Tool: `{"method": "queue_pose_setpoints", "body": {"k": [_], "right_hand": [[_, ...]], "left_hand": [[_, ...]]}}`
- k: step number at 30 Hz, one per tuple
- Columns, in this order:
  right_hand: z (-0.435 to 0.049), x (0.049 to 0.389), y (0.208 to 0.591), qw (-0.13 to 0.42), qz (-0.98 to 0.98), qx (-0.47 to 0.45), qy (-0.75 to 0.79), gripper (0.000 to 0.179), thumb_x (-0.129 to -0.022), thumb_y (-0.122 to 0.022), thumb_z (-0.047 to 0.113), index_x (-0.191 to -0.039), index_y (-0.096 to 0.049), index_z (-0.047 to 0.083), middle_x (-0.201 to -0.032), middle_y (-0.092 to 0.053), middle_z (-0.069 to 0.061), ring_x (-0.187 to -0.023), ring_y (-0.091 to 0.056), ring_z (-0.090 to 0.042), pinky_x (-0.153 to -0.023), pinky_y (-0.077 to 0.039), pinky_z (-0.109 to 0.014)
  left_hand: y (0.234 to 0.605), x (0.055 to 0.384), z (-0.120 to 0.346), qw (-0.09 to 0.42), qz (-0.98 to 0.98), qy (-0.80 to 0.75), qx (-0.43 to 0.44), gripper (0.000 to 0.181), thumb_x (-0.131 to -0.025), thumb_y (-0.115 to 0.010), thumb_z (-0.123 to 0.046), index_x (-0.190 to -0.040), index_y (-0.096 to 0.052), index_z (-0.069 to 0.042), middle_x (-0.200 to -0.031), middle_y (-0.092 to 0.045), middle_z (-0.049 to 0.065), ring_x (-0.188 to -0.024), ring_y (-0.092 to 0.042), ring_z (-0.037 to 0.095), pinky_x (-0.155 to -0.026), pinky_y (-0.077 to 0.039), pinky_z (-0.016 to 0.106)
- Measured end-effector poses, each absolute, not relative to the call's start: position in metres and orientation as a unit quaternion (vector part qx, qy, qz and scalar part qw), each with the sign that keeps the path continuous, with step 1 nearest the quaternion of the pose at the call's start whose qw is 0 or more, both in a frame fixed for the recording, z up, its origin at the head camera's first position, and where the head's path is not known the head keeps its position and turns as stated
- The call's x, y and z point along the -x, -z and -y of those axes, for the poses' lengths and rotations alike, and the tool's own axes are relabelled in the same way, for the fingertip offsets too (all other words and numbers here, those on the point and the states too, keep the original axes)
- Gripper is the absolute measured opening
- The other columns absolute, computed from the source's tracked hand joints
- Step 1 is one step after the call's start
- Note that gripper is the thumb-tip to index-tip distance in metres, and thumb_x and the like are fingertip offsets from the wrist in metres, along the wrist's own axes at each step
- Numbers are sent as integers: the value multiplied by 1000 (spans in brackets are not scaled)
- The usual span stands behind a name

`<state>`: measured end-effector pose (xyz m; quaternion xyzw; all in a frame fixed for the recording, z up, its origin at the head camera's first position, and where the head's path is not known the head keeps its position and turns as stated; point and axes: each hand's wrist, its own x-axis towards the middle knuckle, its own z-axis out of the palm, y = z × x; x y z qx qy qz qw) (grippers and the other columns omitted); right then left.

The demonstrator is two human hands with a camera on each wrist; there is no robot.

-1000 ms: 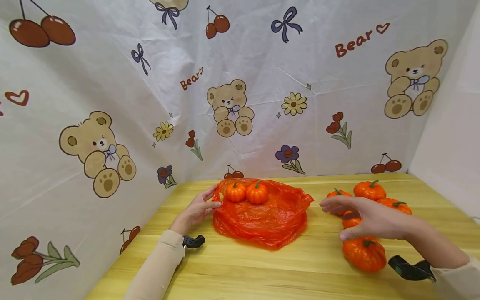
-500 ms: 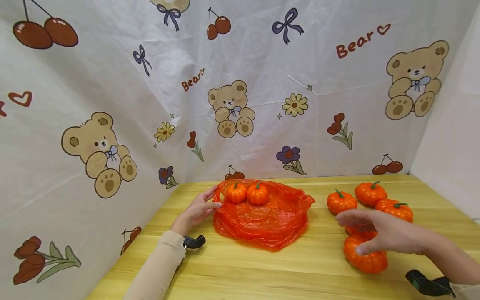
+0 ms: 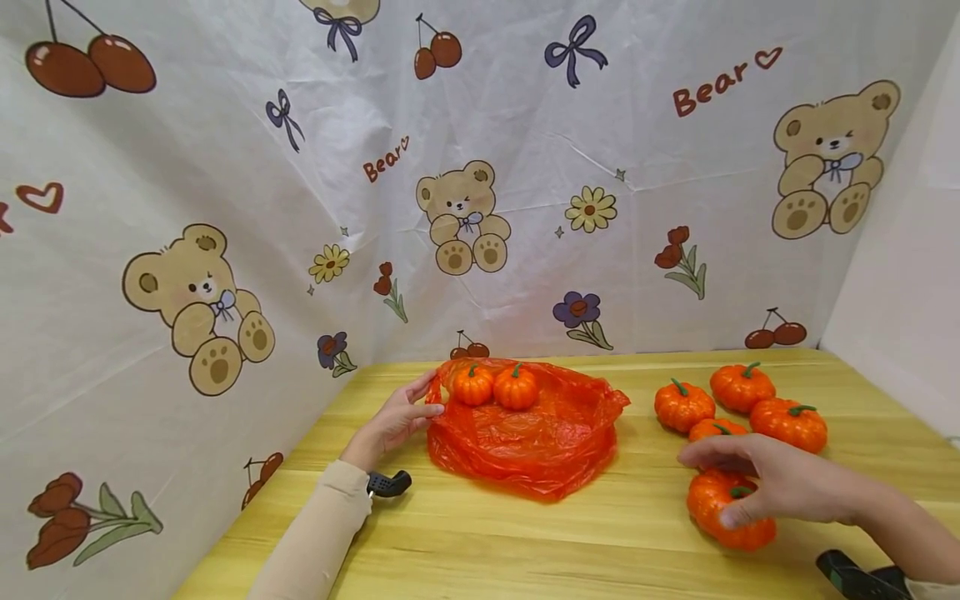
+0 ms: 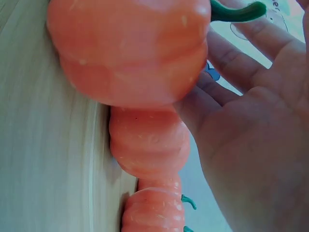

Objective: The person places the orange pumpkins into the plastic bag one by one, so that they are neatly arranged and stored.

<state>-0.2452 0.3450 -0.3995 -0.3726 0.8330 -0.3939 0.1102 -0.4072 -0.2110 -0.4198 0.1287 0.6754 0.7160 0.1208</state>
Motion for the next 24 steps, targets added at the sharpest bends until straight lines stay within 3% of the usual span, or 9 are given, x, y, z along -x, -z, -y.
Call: {"method": "queue_pose_setpoints", "body": {"k": [14,24], "right_hand": [[-355,240,408,84,-845,383,364,69,-77,-84,8,-140,-58,9,-142,-57,22,-126,-48,16,-93,-46,-6],[-354,232,415,73,-892,341,287,82,-66,-87,18,-142,-57,24,-138,-57,20,-108,-46,8,-80,-38,-14]], "left_hand": [[417,406,212,125,-676,-714,-134,90,-92,-69,6,-166,-21,-16,-173,-18,8,-148,-42,38,-91,-60,23],[418,407,213,126,-679,-710,-133,90,-93,-69,5,-166,-22,-18,-173,-19,8,-147,-43,37,-90,-60,21]]}}
